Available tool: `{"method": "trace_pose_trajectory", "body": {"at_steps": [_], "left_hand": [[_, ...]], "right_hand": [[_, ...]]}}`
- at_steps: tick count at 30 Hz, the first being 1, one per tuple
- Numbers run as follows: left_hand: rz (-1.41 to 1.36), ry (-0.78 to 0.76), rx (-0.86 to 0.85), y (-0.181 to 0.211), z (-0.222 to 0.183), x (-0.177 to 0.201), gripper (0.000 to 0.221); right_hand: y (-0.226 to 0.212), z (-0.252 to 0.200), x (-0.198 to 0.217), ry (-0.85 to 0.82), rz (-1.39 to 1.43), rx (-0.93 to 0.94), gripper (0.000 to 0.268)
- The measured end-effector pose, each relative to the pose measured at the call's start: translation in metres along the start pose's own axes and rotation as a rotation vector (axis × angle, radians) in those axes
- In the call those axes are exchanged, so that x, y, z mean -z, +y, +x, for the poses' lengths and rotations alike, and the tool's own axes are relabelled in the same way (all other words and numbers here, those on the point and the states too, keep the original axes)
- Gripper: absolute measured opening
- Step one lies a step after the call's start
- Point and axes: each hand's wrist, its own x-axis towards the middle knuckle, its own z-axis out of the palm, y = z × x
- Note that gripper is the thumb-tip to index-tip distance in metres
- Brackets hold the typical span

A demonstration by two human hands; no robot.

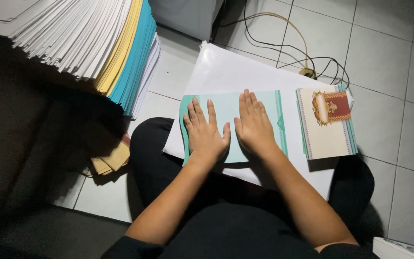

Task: The person repeatedly folds a light blue paper cover over a stack of pages, presses the fold flat with both hands, and then opens it again. This cycle is repeated multiple times on the same item.

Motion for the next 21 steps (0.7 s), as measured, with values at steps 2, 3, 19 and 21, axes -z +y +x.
{"method": "trace_pose_trajectory", "body": {"at_steps": [2,3,19,21], "left_hand": [[-0.003,0.003,-0.003,-0.001,0.000,-0.001,0.085],[-0.008,0.010,-0.005,-0.001,0.002,-0.002,0.085],[0.015,0.124,-0.018,-0.002,-0.002,-0.008,0.084],[0.002,0.121,-0.017,-0.002,-0.001,-0.010,0.085]], "right_hand": [[0.001,-0.026,-0.013,-0.014,-0.030,0.027,0.068],[0.003,-0.037,-0.018,-0.025,-0.064,0.057,0.069],[0.039,0.007,0.015,0.037,-0.033,-0.300,0.075],[0.045,-0.020,0.010,0.081,-0.010,-0.357,0.077]]}}
